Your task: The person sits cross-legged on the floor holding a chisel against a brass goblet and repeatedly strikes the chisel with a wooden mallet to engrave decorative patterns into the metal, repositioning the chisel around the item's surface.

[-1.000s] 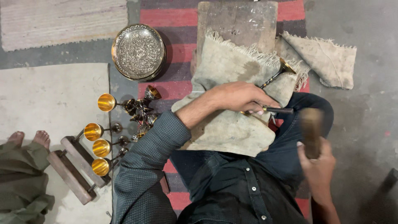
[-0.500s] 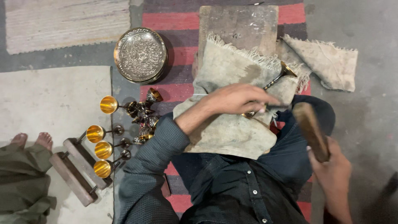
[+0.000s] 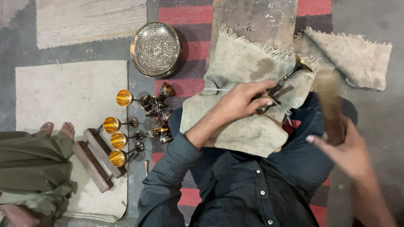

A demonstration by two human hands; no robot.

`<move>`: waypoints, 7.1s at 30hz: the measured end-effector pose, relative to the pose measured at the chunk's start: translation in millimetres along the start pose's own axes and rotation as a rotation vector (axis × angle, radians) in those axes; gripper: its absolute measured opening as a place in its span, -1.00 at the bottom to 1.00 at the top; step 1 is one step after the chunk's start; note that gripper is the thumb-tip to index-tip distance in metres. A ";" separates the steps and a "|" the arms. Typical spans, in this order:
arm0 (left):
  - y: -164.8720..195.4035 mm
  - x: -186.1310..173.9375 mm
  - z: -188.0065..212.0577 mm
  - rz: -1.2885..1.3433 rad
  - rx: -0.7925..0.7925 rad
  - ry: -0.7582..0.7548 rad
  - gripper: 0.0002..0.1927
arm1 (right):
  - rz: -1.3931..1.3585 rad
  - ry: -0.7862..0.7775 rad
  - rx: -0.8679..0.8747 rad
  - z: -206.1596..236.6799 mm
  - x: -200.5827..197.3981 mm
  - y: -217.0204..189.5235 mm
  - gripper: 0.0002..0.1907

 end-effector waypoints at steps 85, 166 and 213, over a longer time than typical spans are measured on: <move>7.1 -1.6 -10.3 -0.041 0.196 -0.087 -0.56 | 0.199 0.179 -0.282 -52.8 -34.8 -64.6 -0.65; -11.3 23.3 -41.1 -0.105 0.017 -0.371 -0.44 | -0.063 0.191 -0.130 -34.9 -7.2 -51.8 -0.61; -12.6 22.1 -46.7 -0.045 -0.005 -0.416 -0.43 | 0.198 0.133 -0.166 -42.3 -1.7 -50.9 -0.65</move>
Point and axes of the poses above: each hand's wrist, its own z-axis away from the middle knuckle, its own x-axis out of the palm, y = z × x, the point moved 5 cm from there along -z, towards the middle knuckle, and after that the axes turned 13 degrees about y, right-handed, at the moved point
